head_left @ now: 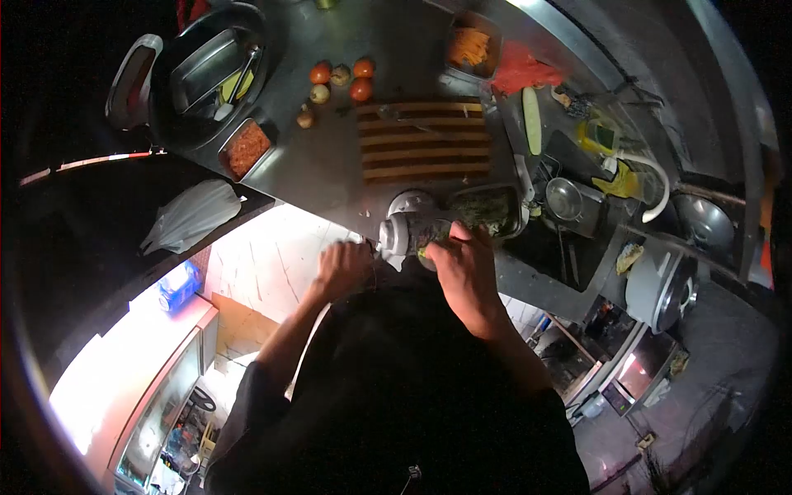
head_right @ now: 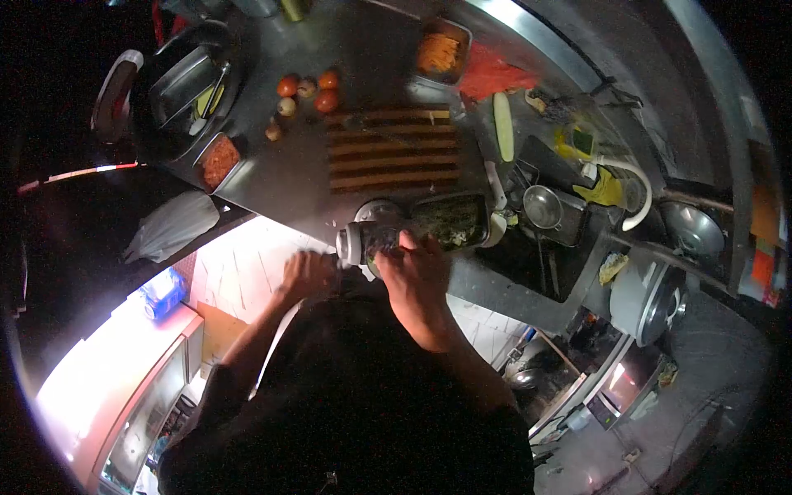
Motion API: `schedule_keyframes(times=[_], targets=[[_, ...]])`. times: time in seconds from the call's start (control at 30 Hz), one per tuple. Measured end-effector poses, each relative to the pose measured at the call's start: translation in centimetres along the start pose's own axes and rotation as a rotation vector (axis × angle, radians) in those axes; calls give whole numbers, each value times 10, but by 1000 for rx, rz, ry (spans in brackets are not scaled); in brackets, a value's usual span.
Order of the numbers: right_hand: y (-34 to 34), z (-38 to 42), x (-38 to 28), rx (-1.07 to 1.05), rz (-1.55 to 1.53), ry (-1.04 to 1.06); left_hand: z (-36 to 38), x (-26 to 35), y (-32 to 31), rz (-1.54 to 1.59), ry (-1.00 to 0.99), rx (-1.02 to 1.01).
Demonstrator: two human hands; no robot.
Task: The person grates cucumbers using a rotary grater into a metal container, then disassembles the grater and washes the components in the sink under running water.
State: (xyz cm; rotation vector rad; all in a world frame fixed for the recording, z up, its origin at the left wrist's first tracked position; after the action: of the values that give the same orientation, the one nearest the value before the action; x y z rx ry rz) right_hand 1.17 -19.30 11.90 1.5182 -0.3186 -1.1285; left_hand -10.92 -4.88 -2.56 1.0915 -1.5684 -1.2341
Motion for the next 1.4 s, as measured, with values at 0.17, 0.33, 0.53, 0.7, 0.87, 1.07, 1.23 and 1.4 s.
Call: schedule_keyframes(times=[0.17, 0.33, 0.53, 0.7, 0.87, 1.07, 1.23, 1.4], targets=[[23, 0, 4, 58, -108, 31, -88, -88, -96, 192, 328, -481], [74, 24, 103, 210, -456, -451, -168, -101, -24, 90, 359, -318], [68, 43, 291, 506, -342, -403, -189, -77, 90, 203, 626, -208], [18, -1, 394, 375, -331, -461, -165, -26, 153, 224, 606, -172], [6, -61, 395, 652, 81, -67, -106, 3, 160, 355, 907, -233], [-40, -132, 469, 599, 19, -289, -73, 22, 145, 426, 978, -309], [-36, -131, 492, 475, -208, -407, -75, 26, 150, 367, 955, -305], [64, -42, 377, 521, -745, -505, -72, 23, 147, 381, 897, -285]])
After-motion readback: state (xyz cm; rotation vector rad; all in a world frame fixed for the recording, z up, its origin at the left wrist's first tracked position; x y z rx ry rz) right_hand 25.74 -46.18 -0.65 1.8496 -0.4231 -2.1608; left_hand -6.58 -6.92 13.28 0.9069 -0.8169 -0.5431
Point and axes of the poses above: each hand's wrist, its own z-axis away from the middle knuckle, its own y-axis out of the back of the hand, x = y × z, the point moved 9 cm from there along -z, towards the middle knuckle, and after that the axes turned 2 degrees about -z, right-handed, at the moved point
